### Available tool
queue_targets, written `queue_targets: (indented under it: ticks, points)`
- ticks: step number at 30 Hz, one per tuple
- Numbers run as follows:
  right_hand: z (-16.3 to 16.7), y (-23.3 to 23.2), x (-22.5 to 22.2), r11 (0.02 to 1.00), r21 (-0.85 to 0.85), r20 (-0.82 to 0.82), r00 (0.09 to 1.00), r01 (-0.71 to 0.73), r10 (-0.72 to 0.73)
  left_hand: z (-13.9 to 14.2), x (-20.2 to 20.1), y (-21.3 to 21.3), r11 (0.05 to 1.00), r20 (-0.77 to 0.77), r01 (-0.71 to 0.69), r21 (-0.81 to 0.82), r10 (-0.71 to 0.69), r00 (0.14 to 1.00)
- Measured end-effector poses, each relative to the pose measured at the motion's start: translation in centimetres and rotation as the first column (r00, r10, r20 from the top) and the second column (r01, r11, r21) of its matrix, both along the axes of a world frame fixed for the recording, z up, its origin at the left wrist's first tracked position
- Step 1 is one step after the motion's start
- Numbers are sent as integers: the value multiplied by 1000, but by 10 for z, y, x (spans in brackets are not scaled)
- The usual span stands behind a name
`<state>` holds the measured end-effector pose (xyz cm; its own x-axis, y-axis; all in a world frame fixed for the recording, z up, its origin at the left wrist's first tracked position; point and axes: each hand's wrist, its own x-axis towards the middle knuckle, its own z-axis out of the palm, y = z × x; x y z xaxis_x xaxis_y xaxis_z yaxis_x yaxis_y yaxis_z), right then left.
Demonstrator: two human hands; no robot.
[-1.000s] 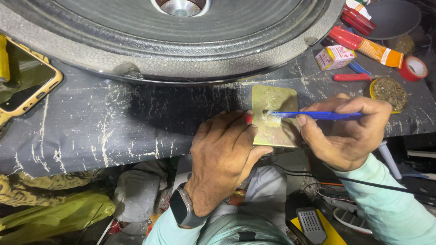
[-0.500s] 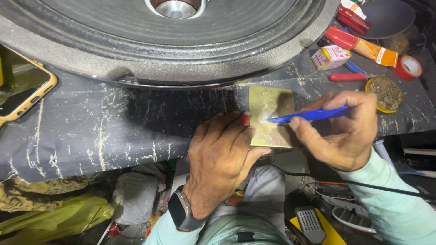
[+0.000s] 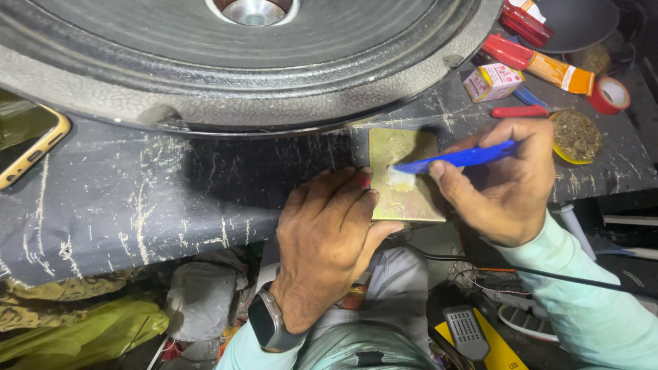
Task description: The person squeezes white adhesive from a tube onto a small square metal plate on the workbench, then uses a blue plastic spreader to spread the adhesive evenly over the plate's surface, continuing to work the paste around until the clip ends.
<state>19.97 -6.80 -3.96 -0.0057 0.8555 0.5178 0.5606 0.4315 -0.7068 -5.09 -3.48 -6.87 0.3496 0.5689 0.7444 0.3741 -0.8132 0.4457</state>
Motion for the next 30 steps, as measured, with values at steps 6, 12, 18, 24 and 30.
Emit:
queue_targets:
  ticks: [6,12,18,24,30]
  points:
    - [1,0,-1,997,26,23,997,79,-79,0,0,0,1000,0,5,5,-5,1000]
    - [4,-4,-3,999,35,18,1000,-19,18,0,0,-1,1000,-3,-2,-6,2,1000]
    - [52,-5,3,996,-83,387,920,-27,57,1,1,-1,1000,1,-5,-13,5,1000]
    - [79,3,-2,960,-276,689,689,-40,227,2,1,-2,1000,-19,-10,-23,9,1000]
    - [75,-1,-11,963,-234,679,686,-136,262,1,0,0,1000,-5,12,-15,-12,1000]
